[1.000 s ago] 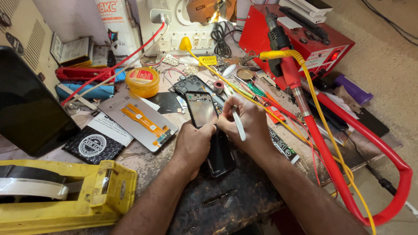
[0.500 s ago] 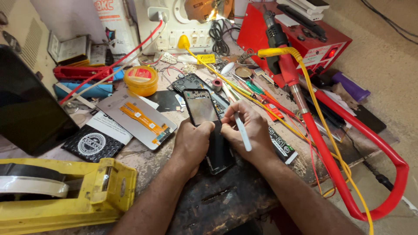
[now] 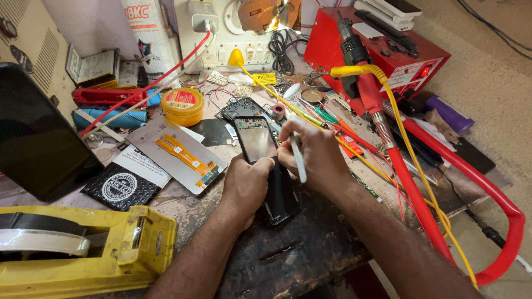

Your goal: The person uses a metal spudger to scrape adhesive residue from the back of a smartphone screen assembly. They then apply a thin line of adhesive from a tube along the screen's perimeter.

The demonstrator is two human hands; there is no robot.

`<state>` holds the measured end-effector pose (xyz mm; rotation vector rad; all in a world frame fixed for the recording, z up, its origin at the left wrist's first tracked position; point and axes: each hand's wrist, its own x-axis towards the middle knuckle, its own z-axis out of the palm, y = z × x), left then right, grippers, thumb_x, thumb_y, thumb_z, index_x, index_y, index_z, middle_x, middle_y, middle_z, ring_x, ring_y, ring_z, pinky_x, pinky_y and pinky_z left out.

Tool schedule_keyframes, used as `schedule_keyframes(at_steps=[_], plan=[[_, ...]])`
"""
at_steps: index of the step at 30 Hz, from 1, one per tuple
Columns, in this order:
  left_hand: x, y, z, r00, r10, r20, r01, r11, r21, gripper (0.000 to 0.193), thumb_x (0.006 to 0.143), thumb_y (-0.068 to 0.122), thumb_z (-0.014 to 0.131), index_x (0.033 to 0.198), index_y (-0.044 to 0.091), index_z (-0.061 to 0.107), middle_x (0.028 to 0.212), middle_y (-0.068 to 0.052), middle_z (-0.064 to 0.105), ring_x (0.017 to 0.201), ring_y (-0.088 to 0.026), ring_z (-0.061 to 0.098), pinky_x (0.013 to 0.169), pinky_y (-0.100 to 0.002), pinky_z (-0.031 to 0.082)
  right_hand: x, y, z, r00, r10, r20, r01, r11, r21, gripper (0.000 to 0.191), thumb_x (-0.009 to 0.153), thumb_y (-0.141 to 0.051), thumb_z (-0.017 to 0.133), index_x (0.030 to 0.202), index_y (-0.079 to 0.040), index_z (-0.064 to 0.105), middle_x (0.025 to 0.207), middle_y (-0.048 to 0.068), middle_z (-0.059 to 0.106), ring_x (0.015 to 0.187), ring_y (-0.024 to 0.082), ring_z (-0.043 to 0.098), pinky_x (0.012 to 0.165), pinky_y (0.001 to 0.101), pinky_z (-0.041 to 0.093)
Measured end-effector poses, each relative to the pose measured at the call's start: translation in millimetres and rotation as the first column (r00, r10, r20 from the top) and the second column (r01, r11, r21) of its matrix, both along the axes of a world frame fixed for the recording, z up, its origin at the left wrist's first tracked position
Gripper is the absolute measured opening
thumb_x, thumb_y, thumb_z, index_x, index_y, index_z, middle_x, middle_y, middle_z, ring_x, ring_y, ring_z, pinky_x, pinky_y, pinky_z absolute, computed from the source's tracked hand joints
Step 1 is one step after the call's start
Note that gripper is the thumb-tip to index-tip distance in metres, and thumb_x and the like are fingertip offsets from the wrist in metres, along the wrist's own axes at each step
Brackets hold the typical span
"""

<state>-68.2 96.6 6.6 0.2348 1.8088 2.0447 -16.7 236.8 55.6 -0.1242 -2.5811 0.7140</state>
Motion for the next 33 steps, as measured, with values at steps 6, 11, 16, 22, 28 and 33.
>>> schedule_keyframes(at_steps=[6,11,16,22,28,33], plan=[[1.8,-1.3,2.0,1.000,0.021,-0.009,-0.020,1.000,0.019,0.028,0.078,0.017,0.062,0.079,-0.010,0.070,0.069,-0.013,0.068,0.055,-0.020,0.063,0.050,-0.038,0.049,-10.4,-6.0,-5.2,0.996,-0.075,-0.048,0.076,0.997,0.021,0.025,0.071,-0.017,0.081,0.090,-0.009,0.066,0.070,0.004,0.072,0.065,0.016,0.071,0.061,0.0313,0.055],[6.5,-2.6,4.3,0.985,0.054,-0.162,-0.069,0.993,-0.091,0.036,0.082,0.022,0.058,0.081,-0.010,0.072,0.067,-0.018,0.071,0.056,-0.023,0.064,0.053,-0.042,0.049,-6.5,-17.8,-10.1,0.981,-0.163,-0.101,0.129,0.951,-0.282,0.022,0.072,-0.014,0.076,0.090,-0.008,0.064,0.072,0.002,0.071,0.065,0.014,0.068,0.061,0.0293,0.056],[17.3,-1.5,9.6,0.806,0.163,-0.569,-0.174,0.984,0.035,0.033,0.091,0.021,0.048,0.096,-0.002,0.072,0.079,-0.021,0.073,0.073,-0.034,0.073,0.066,-0.045,0.054,11.2,-29.3,-0.3,0.968,-0.205,-0.141,0.174,0.963,-0.205,0.019,0.078,-0.016,0.076,0.089,-0.008,0.063,0.067,0.001,0.069,0.057,0.011,0.066,0.056,0.0298,0.053],[35.2,-3.7,18.8,0.631,0.140,-0.763,-0.149,0.987,0.057,0.031,0.100,0.020,0.043,0.101,0.000,0.067,0.083,-0.026,0.069,0.079,-0.044,0.071,0.070,-0.050,0.054,22.8,-39.2,6.6,0.938,-0.236,-0.254,0.193,0.964,-0.183,0.020,0.083,-0.015,0.076,0.090,-0.009,0.058,0.064,0.000,0.065,0.054,0.009,0.061,0.052,0.0282,0.049],[34.8,-3.6,22.7,0.608,0.155,-0.779,-0.183,0.982,0.052,0.031,0.102,0.021,0.043,0.103,0.000,0.067,0.086,-0.026,0.069,0.082,-0.045,0.071,0.070,-0.052,0.054,15.0,-37.7,-2.7,0.915,-0.284,-0.286,0.180,0.923,-0.341,0.018,0.082,-0.010,0.075,0.089,-0.009,0.059,0.063,-0.001,0.062,0.055,0.004,0.054,0.052,0.0249,0.047],[34.3,-3.6,19.7,0.607,0.148,-0.781,-0.158,0.985,0.063,0.034,0.104,0.021,0.039,0.109,0.000,0.066,0.090,-0.027,0.069,0.086,-0.046,0.070,0.072,-0.053,0.053,8.8,-29.9,-17.5,0.907,-0.252,-0.336,0.107,0.913,-0.394,0.016,0.084,-0.005,0.074,0.090,-0.008,0.059,0.068,-0.002,0.062,0.059,0.003,0.052,0.054,0.0227,0.045]])
